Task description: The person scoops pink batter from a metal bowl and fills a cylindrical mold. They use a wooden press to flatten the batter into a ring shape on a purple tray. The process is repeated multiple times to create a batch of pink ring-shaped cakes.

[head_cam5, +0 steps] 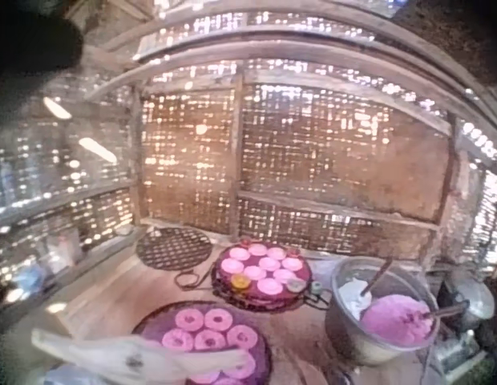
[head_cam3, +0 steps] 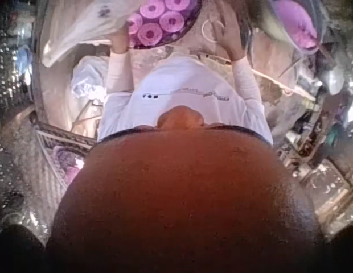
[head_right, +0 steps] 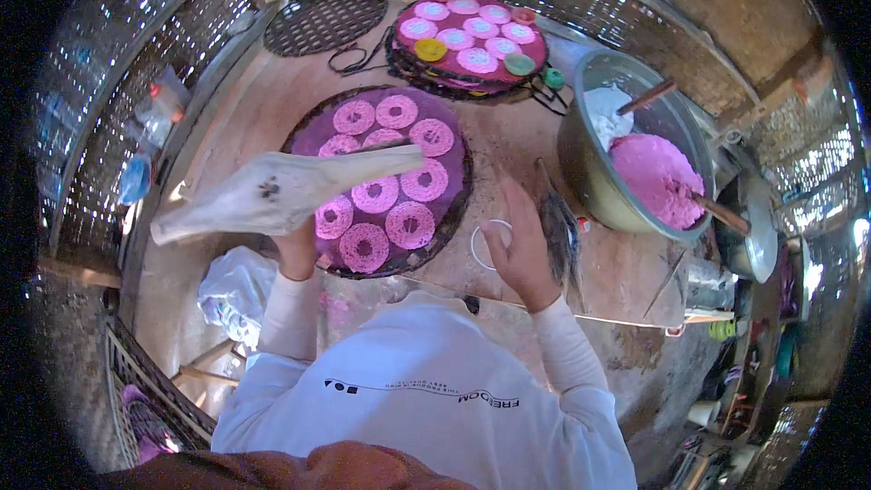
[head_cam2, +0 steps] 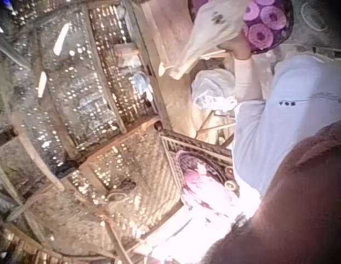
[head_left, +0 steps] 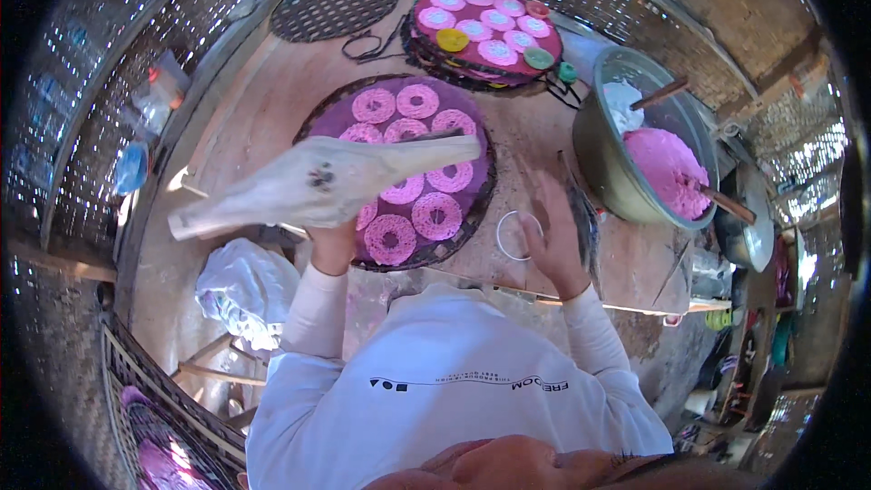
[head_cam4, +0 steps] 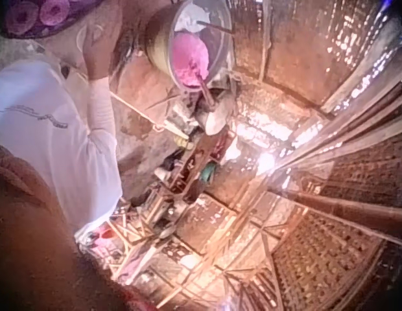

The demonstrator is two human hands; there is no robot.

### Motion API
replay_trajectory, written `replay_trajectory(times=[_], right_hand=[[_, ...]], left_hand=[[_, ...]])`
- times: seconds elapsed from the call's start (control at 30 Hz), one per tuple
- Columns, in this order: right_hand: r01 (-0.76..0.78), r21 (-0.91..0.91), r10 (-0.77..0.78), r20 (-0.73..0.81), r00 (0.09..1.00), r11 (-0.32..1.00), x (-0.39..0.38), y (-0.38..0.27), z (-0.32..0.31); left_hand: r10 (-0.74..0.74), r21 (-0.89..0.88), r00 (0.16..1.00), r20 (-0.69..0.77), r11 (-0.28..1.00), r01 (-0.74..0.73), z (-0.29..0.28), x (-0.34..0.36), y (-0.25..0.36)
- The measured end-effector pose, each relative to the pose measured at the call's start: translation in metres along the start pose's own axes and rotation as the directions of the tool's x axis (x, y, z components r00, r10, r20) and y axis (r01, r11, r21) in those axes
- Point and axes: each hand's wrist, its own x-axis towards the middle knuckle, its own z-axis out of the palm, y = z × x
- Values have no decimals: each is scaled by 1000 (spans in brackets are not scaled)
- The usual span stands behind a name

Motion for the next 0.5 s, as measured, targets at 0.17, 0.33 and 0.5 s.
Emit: replay_trajectory(times=[0.17,0.33,0.5], right_hand=[[476,-208,-507,-135,851,854,68,-84,-67],[249,341,-188,-204,961,907,108,-48,-106],[228,917,309,-333,891,328,152,-62,-92]], left_hand=[[162,-532,917,364,844,62,15,19,111],[445,-599,668,596,801,2,11,55,190],[752,-485,457,475,657,-577,33,83,192]])
